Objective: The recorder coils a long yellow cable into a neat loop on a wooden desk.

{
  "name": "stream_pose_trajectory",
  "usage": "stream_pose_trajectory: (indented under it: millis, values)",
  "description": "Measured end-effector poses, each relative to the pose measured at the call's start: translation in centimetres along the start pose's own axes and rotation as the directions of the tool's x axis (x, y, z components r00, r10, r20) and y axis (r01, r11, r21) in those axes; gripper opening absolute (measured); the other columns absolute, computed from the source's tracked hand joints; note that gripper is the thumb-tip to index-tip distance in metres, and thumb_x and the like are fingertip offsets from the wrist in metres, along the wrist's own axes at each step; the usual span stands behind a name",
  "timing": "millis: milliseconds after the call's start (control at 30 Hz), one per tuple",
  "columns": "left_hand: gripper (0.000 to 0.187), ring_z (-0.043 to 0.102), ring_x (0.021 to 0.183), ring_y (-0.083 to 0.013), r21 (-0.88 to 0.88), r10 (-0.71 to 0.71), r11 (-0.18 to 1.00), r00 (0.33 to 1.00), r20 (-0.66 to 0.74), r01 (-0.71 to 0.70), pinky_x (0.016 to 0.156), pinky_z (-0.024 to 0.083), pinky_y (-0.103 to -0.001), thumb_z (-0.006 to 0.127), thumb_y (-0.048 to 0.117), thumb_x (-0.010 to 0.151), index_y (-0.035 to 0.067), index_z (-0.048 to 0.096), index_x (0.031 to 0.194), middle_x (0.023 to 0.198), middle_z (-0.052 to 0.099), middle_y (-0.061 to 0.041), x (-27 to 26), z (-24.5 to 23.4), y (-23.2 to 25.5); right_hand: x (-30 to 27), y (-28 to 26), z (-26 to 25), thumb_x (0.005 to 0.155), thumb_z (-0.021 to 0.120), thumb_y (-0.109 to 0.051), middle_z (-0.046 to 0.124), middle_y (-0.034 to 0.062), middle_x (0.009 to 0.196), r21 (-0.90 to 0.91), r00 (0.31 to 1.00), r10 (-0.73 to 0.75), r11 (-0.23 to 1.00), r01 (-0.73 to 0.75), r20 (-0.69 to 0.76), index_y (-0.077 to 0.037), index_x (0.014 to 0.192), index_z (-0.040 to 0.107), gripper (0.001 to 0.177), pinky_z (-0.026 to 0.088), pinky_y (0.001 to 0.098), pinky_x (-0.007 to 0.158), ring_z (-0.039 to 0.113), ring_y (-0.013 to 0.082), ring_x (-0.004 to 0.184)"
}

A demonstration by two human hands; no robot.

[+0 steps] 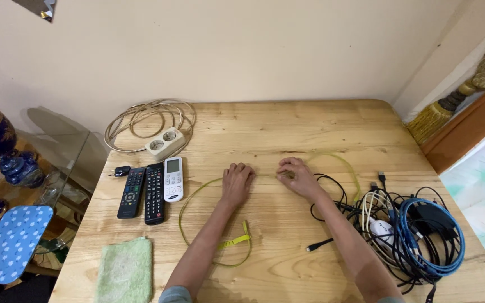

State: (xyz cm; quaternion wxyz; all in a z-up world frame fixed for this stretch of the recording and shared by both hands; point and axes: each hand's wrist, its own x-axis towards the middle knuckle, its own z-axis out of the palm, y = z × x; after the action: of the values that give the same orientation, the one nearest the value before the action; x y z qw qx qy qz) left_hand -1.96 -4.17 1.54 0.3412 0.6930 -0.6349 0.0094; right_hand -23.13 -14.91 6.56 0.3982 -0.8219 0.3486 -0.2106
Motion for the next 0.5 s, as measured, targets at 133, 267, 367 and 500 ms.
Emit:
stream_pose_trajectory:
  millis: [133,267,367,500]
  values:
    - [0.008,0.056,0.101,-0.0312,-0.018,-0.01,1.0,1.0,-0.004,0.01,0.085,0.041,-0.046,0.066,0.016,0.093,0.009,0.07,0.096,0.1,0.066,-0.009,-0.1,0.5,-0.5,0.6,1.2,1.2,0.087,0.075,-0.014,0.064,0.0057,0.116,-0.087,0.99,-0.127,0.989,0.122,-0.06,-0.005,0.094,0.074,0.012,0.056,0.0376,0.096,0.059,0.0243,0.115]
    - [0.009,0.057,0.1,-0.0324,-0.059,0.075,0.996,0.996,0.054,-0.072,0.084,0.041,-0.047,0.066,0.015,0.09,0.008,0.07,0.094,0.098,0.068,-0.01,-0.3,1.5,-0.1,2.3,3.1,4.1,0.091,0.066,-0.006,0.066,0.0096,0.109,-0.5,0.932,-0.293,0.852,0.153,-0.214,-0.004,0.095,0.069,0.006,0.048,0.0423,0.099,0.059,0.0279,0.108]
    - [0.008,0.059,0.1,-0.031,-0.085,0.108,0.991,0.994,0.027,-0.105,0.085,0.041,-0.046,0.067,0.014,0.089,0.009,0.07,0.094,0.098,0.069,-0.009,-0.4,0.7,0.6,3.1,2.5,4.7,0.093,0.065,-0.008,0.066,0.0109,0.111,-0.548,0.936,-0.236,0.834,0.057,-0.262,-0.005,0.097,0.07,0.007,0.043,0.0462,0.101,0.058,0.028,0.11]
    - [0.007,0.058,0.099,-0.0295,0.009,-0.049,0.999,0.998,-0.026,0.049,0.085,0.041,-0.045,0.067,0.014,0.093,0.009,0.071,0.097,0.1,0.068,-0.009,-0.5,0.3,-0.9,1.3,-1.0,0.8,0.097,0.068,-0.016,0.067,0.0096,0.116,-0.299,0.996,-0.082,0.952,0.068,-0.034,-0.005,0.104,0.071,0.014,0.04,0.0437,0.11,0.056,0.0279,0.121]
